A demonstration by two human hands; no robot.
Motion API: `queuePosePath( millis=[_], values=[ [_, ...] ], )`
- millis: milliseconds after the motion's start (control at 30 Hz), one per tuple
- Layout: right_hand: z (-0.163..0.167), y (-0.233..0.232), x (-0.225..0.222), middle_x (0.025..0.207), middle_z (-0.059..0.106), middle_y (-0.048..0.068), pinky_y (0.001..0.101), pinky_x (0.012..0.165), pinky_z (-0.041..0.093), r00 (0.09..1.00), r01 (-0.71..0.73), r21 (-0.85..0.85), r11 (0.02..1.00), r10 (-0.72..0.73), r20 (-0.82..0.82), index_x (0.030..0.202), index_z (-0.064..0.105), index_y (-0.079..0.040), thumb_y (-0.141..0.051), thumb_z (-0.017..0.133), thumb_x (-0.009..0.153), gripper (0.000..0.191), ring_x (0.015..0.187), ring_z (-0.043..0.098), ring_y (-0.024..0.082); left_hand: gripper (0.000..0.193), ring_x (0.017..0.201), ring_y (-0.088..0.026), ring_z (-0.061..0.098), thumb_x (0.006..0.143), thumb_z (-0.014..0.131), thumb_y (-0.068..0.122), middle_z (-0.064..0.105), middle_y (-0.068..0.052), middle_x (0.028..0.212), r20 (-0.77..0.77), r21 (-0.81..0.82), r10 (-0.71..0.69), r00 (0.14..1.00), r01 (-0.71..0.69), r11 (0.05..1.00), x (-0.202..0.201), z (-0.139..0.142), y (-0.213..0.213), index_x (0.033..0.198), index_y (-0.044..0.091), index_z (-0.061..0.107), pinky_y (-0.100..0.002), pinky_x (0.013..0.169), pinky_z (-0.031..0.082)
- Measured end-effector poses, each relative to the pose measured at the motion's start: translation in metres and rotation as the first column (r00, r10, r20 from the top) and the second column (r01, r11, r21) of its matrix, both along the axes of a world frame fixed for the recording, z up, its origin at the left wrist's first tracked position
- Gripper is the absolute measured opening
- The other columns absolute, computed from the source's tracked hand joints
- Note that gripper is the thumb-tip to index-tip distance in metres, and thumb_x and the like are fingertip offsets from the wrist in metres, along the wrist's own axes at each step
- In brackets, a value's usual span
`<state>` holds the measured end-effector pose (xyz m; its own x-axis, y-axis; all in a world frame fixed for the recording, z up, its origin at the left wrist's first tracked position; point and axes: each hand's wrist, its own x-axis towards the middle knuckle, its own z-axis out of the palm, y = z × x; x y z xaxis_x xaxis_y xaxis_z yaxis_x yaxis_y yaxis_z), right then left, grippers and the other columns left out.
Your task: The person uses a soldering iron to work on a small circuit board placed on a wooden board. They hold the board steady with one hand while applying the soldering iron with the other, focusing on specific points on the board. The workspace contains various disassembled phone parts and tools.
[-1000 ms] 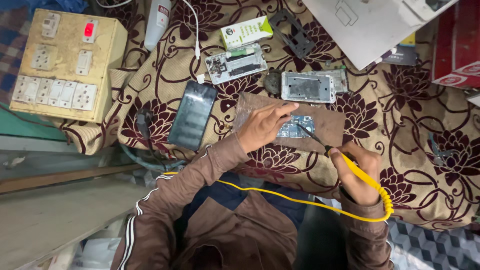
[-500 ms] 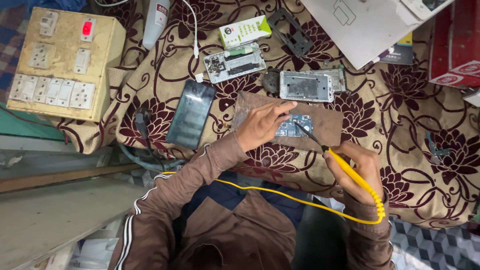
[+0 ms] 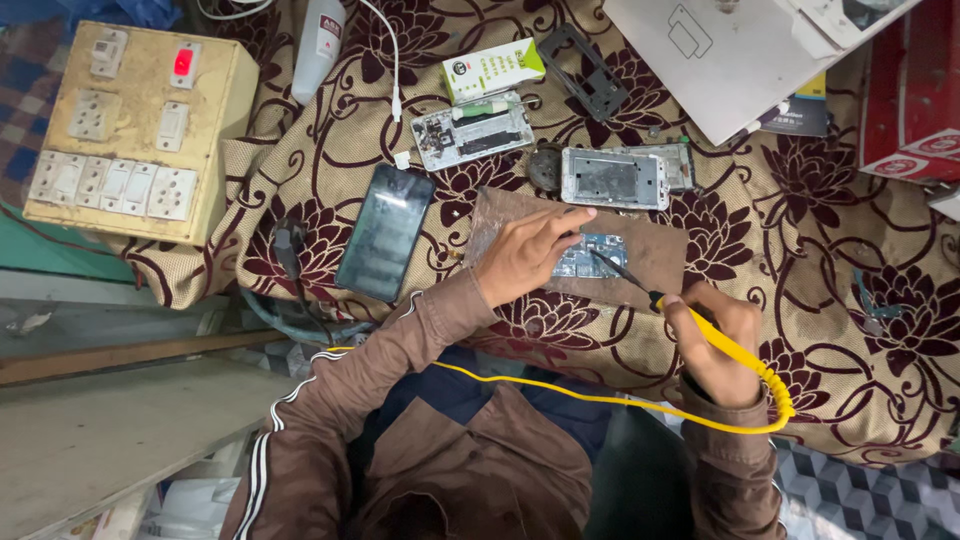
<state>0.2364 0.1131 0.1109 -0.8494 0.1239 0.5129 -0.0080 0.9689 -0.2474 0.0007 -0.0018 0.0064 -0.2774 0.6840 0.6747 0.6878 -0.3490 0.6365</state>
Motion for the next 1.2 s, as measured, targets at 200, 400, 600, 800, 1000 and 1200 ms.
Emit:
queuePosePath(
  millis=[200, 400, 600, 800, 1000, 1200],
  values=[
    [0.000, -0.006, -0.002, 0.058, 0.058, 0.008, 0.0306, 0.049, 0.039, 0.916, 0.400, -0.554, 0.730, -0.295, 0.273, 0.081, 0.067, 0.002, -0.009, 0.068, 0.090, 0.015, 0.047, 0.054, 0.016, 0.060, 0.099, -0.037, 0.073, 0.092, 0.073, -0.005, 0.070, -0.017, 0.117, -0.010, 0.000, 0.008, 1.000, -0.008, 1.000, 0.001, -0.002, -0.001, 0.142, 0.014, 0.044, -0.042, 0.080, 0.061],
    [0.008, -0.009, -0.006, 0.062, 0.062, 0.009, 0.0299, 0.052, 0.043, 0.930, 0.362, -0.492, 0.792, -0.269, 0.252, 0.082, 0.068, 0.002, -0.011, 0.070, 0.089, 0.014, 0.050, 0.059, 0.015, 0.059, 0.096, -0.035, 0.073, 0.094, 0.073, -0.005, 0.072, -0.014, 0.115, 0.032, -0.065, -0.017, 0.999, 0.019, 0.998, 0.000, -0.003, 0.000, 0.142, 0.014, 0.046, -0.043, 0.078, 0.060],
    [0.018, -0.011, -0.005, 0.068, 0.065, 0.011, 0.0294, 0.057, 0.045, 0.956, 0.276, -0.529, 0.802, -0.175, 0.234, 0.087, 0.069, 0.002, -0.010, 0.070, 0.088, 0.013, 0.057, 0.064, 0.016, 0.060, 0.100, -0.037, 0.072, 0.091, 0.072, -0.005, 0.070, -0.016, 0.120, -0.011, 0.020, 0.013, 1.000, -0.012, 1.000, 0.000, -0.001, 0.000, 0.142, 0.014, 0.044, -0.042, 0.080, 0.062],
    [0.018, -0.010, -0.005, 0.069, 0.066, 0.012, 0.0302, 0.056, 0.046, 0.949, 0.288, -0.545, 0.788, -0.157, 0.275, 0.088, 0.068, 0.004, -0.009, 0.070, 0.087, 0.014, 0.058, 0.065, 0.018, 0.062, 0.099, -0.037, 0.073, 0.092, 0.070, -0.007, 0.070, -0.017, 0.121, -0.006, 0.026, -0.027, 1.000, 0.027, 0.999, -0.001, 0.000, -0.002, 0.143, 0.014, 0.042, -0.041, 0.079, 0.062],
    [0.018, -0.008, -0.005, 0.072, 0.065, 0.011, 0.0289, 0.057, 0.046, 0.968, 0.217, -0.501, 0.838, -0.119, 0.220, 0.090, 0.067, 0.005, -0.009, 0.071, 0.086, 0.015, 0.061, 0.064, 0.014, 0.064, 0.095, -0.034, 0.071, 0.096, 0.068, -0.008, 0.071, -0.015, 0.125, -0.032, 0.091, -0.037, 0.999, 0.040, 0.995, -0.001, -0.001, 0.003, 0.147, 0.012, 0.035, -0.039, 0.080, 0.062],
    [0.010, -0.011, -0.005, 0.055, 0.055, 0.008, 0.0309, 0.048, 0.036, 0.905, 0.421, -0.578, 0.699, -0.278, 0.323, 0.081, 0.068, 0.003, -0.011, 0.071, 0.091, 0.017, 0.050, 0.047, 0.012, 0.061, 0.094, -0.036, 0.073, 0.092, 0.072, -0.006, 0.070, -0.017, 0.111, -0.012, 0.010, 0.009, 1.000, -0.008, 1.000, 0.000, 0.001, 0.000, 0.143, 0.014, 0.044, -0.041, 0.077, 0.062]
  ],
)
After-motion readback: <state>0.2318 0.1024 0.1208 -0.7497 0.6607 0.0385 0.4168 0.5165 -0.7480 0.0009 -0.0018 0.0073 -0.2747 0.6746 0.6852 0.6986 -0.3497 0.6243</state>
